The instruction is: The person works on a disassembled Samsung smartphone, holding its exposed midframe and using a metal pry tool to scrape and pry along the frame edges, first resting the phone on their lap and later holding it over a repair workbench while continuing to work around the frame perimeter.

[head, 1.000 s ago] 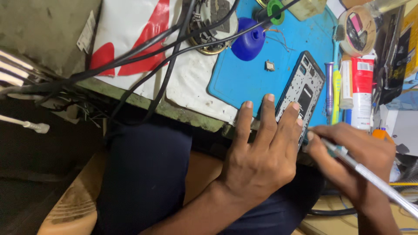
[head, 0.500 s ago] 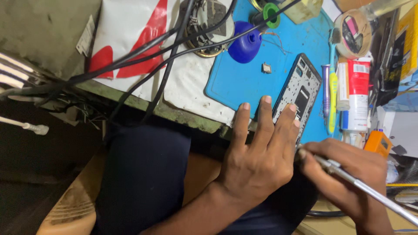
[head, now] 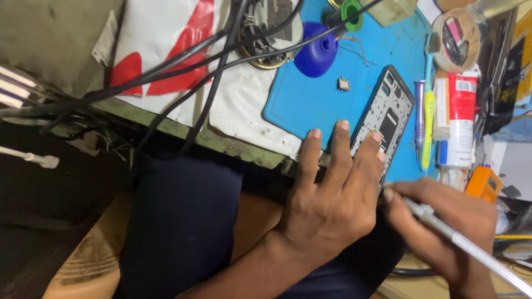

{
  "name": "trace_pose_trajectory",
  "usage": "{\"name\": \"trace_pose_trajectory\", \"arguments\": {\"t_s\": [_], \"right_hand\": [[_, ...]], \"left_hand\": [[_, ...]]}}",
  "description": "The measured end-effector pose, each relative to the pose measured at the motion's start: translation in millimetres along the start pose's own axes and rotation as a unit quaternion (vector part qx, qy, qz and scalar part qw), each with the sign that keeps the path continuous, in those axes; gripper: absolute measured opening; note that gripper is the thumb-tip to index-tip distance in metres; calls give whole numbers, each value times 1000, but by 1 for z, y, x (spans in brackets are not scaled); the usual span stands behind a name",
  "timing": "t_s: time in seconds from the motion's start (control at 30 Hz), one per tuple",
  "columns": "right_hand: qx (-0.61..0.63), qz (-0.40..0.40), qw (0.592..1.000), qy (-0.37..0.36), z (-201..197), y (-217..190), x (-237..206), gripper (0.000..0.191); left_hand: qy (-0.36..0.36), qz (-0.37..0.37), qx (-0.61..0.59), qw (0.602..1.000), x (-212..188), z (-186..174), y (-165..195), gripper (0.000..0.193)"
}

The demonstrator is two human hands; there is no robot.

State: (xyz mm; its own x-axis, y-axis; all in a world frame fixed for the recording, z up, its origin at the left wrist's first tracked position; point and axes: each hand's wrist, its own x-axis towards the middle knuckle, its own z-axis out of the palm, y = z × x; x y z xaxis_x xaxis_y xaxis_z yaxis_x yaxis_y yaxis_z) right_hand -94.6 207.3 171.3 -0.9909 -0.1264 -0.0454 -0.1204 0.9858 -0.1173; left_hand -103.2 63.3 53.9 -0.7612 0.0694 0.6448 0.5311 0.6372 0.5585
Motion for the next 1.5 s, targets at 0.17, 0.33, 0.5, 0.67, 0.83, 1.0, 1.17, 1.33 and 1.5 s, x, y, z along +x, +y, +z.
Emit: {"name": "trace_pose_trajectory", "arguments": {"t_s": [0.17,0.33,0.5,0.67,0.83,1.0,1.17,1.33,1.5], "right_hand": [[7,-3,1000,20,1,2,2,15],[19,7,1000,14,3,4,-3,16],[25,15,998,64,13,18,-4,14],[201,54,952,223,38,38,-14,18],[280,47,896,341,80,59,-34,18],[409,67,778,473,96,69,-45,15],[492,48,729,474,99,77,-52,12],[531,67,709,459,101,86,-64,12],[538,70,724,427,106,86,-68,13]], "left_hand": [[-5,2,1,1000,0,0,1,19],[-3,3,1,1000,-2,2,2,18],[-7,7,-4,1000,7,-6,1,22],[-32,-11,-33,999,26,-29,2,25],[-137,53,-71,987,29,-43,15,19],[-247,113,-58,961,44,-23,17,19],[-180,166,-146,958,74,7,0,41],[-259,149,-150,943,86,15,-1,29],[-255,144,-91,952,89,20,11,10]]}}
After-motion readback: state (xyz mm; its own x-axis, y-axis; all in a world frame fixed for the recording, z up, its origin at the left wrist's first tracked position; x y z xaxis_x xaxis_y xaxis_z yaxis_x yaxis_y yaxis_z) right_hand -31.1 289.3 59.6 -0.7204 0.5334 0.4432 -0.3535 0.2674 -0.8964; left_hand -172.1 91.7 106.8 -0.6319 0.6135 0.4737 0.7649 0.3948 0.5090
